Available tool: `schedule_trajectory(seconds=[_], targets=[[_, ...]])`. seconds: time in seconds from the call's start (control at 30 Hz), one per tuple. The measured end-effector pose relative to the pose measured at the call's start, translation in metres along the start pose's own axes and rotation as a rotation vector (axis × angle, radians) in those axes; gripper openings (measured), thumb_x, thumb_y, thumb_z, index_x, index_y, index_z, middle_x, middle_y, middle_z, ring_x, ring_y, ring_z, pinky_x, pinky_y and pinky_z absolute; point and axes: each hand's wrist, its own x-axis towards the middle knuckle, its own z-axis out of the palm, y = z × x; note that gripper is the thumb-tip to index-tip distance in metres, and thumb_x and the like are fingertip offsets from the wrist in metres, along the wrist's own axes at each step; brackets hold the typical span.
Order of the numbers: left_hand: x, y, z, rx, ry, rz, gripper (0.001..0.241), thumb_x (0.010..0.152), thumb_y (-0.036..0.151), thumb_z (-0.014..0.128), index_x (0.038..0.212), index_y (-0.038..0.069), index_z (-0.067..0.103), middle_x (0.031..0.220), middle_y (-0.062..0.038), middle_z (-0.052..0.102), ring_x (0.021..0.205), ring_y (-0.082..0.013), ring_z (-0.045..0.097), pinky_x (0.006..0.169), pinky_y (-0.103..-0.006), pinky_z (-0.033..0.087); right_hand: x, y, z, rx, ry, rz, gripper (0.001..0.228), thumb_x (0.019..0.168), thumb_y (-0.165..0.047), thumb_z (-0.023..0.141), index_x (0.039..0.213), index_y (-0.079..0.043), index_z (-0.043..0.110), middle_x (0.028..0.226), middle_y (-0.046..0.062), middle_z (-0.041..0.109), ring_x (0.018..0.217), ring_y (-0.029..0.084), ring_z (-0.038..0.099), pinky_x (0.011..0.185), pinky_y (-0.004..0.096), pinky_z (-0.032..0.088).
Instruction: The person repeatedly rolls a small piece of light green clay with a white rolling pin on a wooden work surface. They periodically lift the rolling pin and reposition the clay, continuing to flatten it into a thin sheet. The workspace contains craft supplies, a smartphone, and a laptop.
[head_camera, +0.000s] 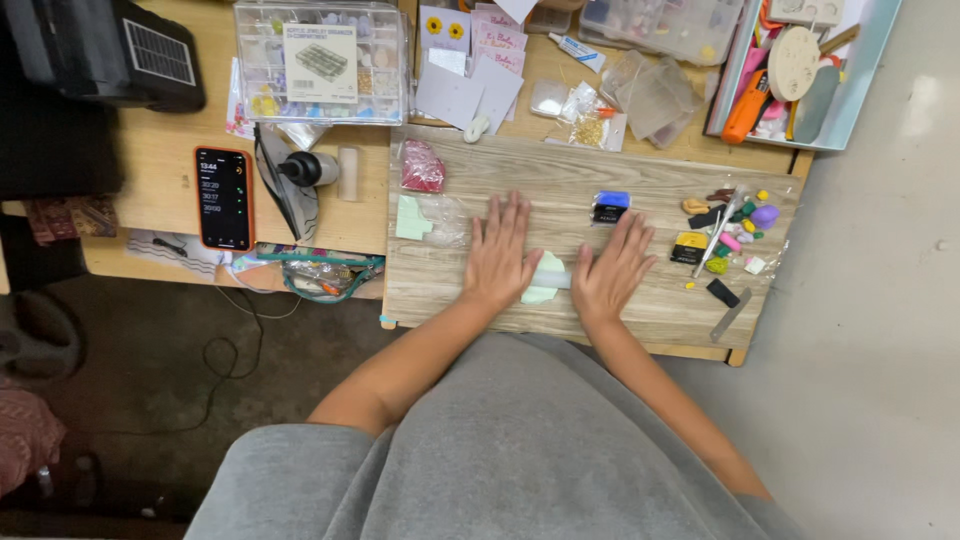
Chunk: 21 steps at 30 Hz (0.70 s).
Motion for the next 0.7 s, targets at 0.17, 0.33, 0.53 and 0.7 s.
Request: schedule_trajectory(seconds=[0.17, 0.33, 0.53, 0.7], targets=[[0.03, -0.009, 0.009, -0.004, 0.025, 0.016, 0.078, 0.103, 0.054, 0.033, 0.165, 0.011, 0.015, 0.171, -0.016, 0.01, 0.156, -0.0445, 0.013, 0.121, -0.0657, 0.024, 0.031, 0.001, 0.011, 0.043, 0.014, 0.011, 0.082, 0.102, -0.042, 0.056, 0.162, 0.0, 0.018, 0.165, 0.026, 0.017, 0.152, 0.051, 0.015, 0.113, 0.079, 0.019], [0.019, -0.002, 0.005, -0.001, 0.014, -0.011, 0.072, 0.106, 0.052, 0.03, 0.165, 0.013, 0.015, 0.172, -0.013, 0.008, 0.158, -0.0402, 0.01, 0.123, -0.0642, 0.019, 0.025, 0.004, 0.013, 0.09, 0.032, -0.02, 0.077, 0.107, -0.046, 0.045, 0.164, -0.004, 0.015, 0.169, 0.021, 0.011, 0.156, 0.046, 0.008, 0.117, 0.075, 0.01], [-0.045, 0.01, 0.012, -0.065, -0.031, 0.073, 0.061, 0.101, 0.033, 0.043, 0.158, 0.011, 0.035, 0.169, -0.019, 0.016, 0.154, -0.0494, 0.012, 0.118, -0.067, 0.022, -0.061, 0.041, -0.003, 0.061, -0.064, -0.301, 0.064, 0.104, -0.054, 0.041, 0.153, -0.013, 0.045, 0.159, 0.018, 0.034, 0.151, 0.045, 0.022, 0.115, 0.07, 0.014], [-0.036, 0.014, 0.021, -0.01, 0.088, 0.3, 0.049, 0.09, 0.02, 0.052, 0.136, 0.005, 0.06, 0.159, -0.018, 0.037, 0.151, -0.0501, 0.021, 0.113, -0.0655, 0.032, -0.097, 0.077, 0.013, 0.07, -0.104, -0.524, 0.048, 0.1, -0.051, 0.055, 0.139, -0.023, 0.061, 0.147, 0.006, 0.054, 0.147, 0.033, 0.041, 0.12, 0.054, 0.02]])
